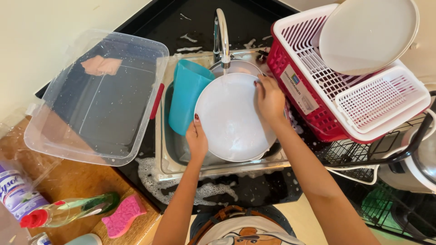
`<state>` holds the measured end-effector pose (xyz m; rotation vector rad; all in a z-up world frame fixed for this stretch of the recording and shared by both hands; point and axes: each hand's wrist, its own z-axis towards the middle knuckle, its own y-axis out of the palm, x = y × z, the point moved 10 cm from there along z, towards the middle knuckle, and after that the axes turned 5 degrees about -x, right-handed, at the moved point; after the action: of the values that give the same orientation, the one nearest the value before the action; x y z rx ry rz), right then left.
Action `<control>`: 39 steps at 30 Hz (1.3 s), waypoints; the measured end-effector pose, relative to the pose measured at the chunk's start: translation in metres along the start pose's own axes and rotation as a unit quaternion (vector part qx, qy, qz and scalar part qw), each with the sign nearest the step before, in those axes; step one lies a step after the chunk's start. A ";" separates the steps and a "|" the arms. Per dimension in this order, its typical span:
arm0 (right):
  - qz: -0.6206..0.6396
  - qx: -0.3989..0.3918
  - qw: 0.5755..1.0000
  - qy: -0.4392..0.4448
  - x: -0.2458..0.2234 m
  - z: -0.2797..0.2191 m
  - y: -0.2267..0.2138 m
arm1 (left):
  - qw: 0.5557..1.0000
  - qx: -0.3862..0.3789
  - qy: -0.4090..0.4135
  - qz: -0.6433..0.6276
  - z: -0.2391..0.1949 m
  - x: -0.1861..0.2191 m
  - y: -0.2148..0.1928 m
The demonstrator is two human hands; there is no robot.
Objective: Rinse soapy dishes and place them in a drying rack.
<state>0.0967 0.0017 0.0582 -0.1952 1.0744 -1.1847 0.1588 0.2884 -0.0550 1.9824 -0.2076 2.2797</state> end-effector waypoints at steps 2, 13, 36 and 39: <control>-0.126 -0.026 0.991 -0.038 -0.021 -0.002 0.014 | 0.999 0.019 -0.040 0.011 -0.002 -0.008 0.004; -0.037 -0.369 0.899 -0.234 -0.090 -0.077 0.085 | 0.996 0.066 -0.063 0.004 -0.002 -0.059 0.019; -0.110 -0.116 0.982 -0.097 0.027 -0.015 -0.045 | 0.961 0.140 -0.169 -0.166 -0.040 -0.139 0.056; 0.002 -0.105 0.994 0.029 0.065 -0.017 -0.055 | 0.959 0.112 -0.182 -0.187 -0.031 -0.154 0.070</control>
<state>0.0464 -0.0686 0.0471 -0.3237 1.2502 -1.0792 0.1378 0.2256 -0.2134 2.3011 0.3840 1.7626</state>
